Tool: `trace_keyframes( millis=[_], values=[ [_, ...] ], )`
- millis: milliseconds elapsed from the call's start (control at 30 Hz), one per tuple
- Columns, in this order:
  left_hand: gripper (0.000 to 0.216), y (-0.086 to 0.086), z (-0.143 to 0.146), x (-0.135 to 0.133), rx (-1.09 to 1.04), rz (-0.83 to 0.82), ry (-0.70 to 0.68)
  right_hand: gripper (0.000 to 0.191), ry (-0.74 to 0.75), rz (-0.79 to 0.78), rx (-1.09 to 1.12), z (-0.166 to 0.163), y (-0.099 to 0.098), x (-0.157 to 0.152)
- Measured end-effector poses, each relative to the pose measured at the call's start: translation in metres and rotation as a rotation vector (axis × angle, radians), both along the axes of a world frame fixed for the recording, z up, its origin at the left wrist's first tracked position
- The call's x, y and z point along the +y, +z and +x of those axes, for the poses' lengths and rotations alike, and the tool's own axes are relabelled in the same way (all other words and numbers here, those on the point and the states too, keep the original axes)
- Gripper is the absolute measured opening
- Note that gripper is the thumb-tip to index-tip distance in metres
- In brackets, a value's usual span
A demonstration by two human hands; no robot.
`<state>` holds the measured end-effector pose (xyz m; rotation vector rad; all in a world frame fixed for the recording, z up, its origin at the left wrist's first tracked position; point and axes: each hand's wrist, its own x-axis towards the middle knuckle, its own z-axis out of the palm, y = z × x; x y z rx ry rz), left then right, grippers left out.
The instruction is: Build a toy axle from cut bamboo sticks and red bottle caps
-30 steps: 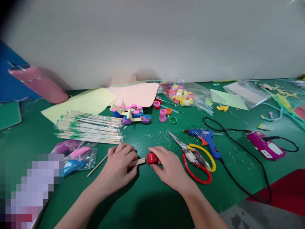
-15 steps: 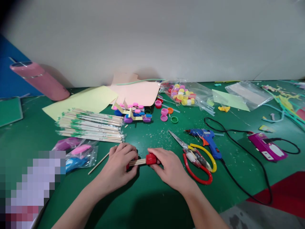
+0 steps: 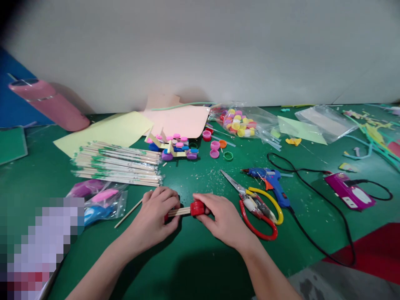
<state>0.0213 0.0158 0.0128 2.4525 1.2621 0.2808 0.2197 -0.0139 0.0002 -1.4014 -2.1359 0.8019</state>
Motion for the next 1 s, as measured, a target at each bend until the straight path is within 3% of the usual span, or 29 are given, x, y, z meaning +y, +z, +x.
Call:
trace_keyframes(
  millis=[1000],
  values=[
    [0.005,-0.0004,-0.0002,0.0003,-0.020,-0.003,0.006,0.046,0.019,0.015,-0.028,-0.0016,-0.0005,0.0006]
  ],
)
